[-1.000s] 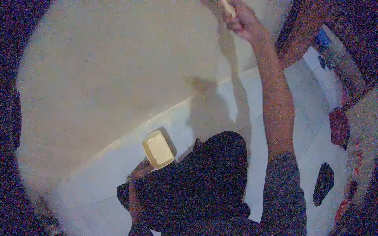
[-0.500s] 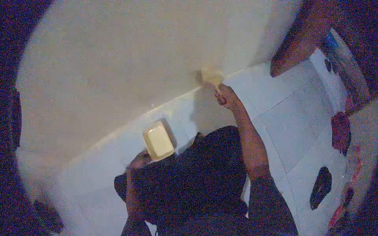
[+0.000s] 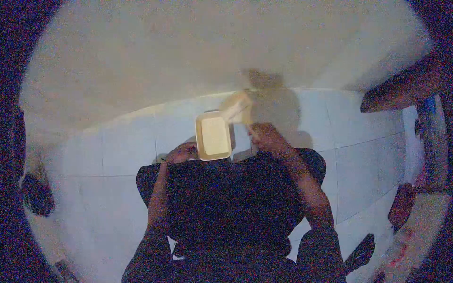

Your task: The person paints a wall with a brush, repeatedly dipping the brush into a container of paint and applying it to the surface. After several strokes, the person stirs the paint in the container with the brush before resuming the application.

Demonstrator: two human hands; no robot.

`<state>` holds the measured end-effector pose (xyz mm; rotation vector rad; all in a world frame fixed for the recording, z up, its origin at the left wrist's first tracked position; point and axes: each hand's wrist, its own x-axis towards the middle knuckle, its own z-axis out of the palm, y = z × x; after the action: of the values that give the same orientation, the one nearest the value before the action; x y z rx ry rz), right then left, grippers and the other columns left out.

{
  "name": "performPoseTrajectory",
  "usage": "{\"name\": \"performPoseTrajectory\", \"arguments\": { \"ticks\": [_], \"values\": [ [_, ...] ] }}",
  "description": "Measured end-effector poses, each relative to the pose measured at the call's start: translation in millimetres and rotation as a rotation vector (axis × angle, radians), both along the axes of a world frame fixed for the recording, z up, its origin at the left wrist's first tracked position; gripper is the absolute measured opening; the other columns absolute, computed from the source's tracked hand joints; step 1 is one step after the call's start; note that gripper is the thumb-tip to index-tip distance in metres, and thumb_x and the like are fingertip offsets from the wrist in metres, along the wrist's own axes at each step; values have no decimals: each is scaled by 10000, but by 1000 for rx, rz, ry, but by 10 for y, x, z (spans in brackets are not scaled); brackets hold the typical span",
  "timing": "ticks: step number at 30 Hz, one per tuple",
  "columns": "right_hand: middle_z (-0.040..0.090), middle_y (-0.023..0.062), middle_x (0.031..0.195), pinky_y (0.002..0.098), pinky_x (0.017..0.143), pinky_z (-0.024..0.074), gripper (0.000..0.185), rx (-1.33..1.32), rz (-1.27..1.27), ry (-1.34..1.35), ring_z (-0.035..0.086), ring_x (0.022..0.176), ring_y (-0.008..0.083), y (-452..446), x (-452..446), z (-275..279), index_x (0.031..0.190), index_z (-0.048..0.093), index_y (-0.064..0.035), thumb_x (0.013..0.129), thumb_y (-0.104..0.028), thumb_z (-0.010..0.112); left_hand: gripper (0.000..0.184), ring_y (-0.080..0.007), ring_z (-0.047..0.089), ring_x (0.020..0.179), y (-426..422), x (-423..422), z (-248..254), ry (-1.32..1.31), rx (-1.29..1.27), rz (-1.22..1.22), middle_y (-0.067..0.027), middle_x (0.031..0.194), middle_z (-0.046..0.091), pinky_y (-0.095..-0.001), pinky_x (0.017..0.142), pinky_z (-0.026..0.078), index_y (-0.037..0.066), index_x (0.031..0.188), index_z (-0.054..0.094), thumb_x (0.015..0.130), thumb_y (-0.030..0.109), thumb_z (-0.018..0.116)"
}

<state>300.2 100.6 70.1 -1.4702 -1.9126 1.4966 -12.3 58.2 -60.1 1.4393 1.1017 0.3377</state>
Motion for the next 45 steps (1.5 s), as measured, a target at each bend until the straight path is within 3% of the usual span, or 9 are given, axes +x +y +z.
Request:
{"name": "performPoseTrajectory", "arguments": {
  "ticks": [2, 6, 8, 12, 14, 18, 20, 39, 45],
  "values": [
    [463, 4, 612, 241, 408, 358, 228, 35, 311, -167, 434, 453, 117, -45, -131, -268, 868, 494, -19, 748, -212, 501, 181, -142, 519, 792, -2, -19, 19, -157, -134, 46, -67, 815, 552, -279, 744, 420, 16, 853, 508, 716, 114, 573],
    [460, 9, 601, 229, 402, 353, 226, 136, 319, -62, 434, 460, 115, -295, -347, -686, 862, 490, -27, 777, -236, 476, 224, -151, 524, 808, 2, -40, -62, -67, -106, 37, -65, 831, 563, -293, 760, 412, 25, 871, 517, 710, 164, 587],
    [446, 4, 580, 208, 375, 328, 256, -672, -112, 46, 412, 436, 96, -342, -541, -454, 853, 484, -37, 791, -284, 464, 284, -155, 524, 814, 50, -47, -37, 9, 78, -18, -68, 847, 569, -300, 759, 411, 28, 906, 521, 697, 201, 604],
    [427, -9, 551, 186, 342, 285, 297, -455, -69, 220, 375, 392, 69, -528, -577, -551, 837, 471, -49, 798, -342, 448, 322, -161, 525, 808, 62, 26, 262, 41, -69, -23, -71, 854, 569, -289, 749, 412, 30, 930, 523, 682, 211, 620],
    [416, 0, 556, 189, 315, 258, 289, -827, -324, 437, 354, 390, 54, -597, -625, -309, 824, 457, -64, 796, -351, 445, 321, -166, 525, 797, 22, 98, 402, 8, -81, 22, -72, 855, 569, -286, 733, 414, 28, 924, 527, 681, 219, 617],
    [380, -1, 536, 186, 299, 241, 297, -1011, -479, 487, 319, 370, 58, -717, -746, -458, 815, 434, -74, 791, -370, 446, 316, -165, 525, 784, -25, 184, 435, 23, 6, 36, -72, 847, 570, -289, 729, 414, 33, 925, 529, 679, 213, 615],
    [363, 0, 542, 188, 289, 230, 273, -1067, -597, 750, 303, 370, 63, -840, -839, -380, 823, 419, -84, 778, -352, 454, 322, -163, 527, 779, -64, 217, 601, -5, -25, -7, -72, 844, 569, -293, 730, 413, 41, 932, 527, 672, 208, 620],
    [384, 1, 545, 197, 298, 223, 169, -774, -648, 626, 311, 370, 66, -971, -969, -459, 775, 424, -88, 738, -249, 460, 284, -139, 517, 764, -349, 351, 662, 5, -138, 75, -59, 833, 563, -273, 712, 422, 27, 923, 526, 695, 168, 620],
    [399, 5, 529, 226, 321, 299, 214, -663, -583, 506, 384, 384, 104, -951, -918, -554, 793, 467, -77, 777, -287, 428, 201, -135, 522, 753, -327, 326, 525, -20, -94, 71, -51, 787, 557, -268, 703, 424, 23, 842, 527, 697, 133, 610]
  ]
}}
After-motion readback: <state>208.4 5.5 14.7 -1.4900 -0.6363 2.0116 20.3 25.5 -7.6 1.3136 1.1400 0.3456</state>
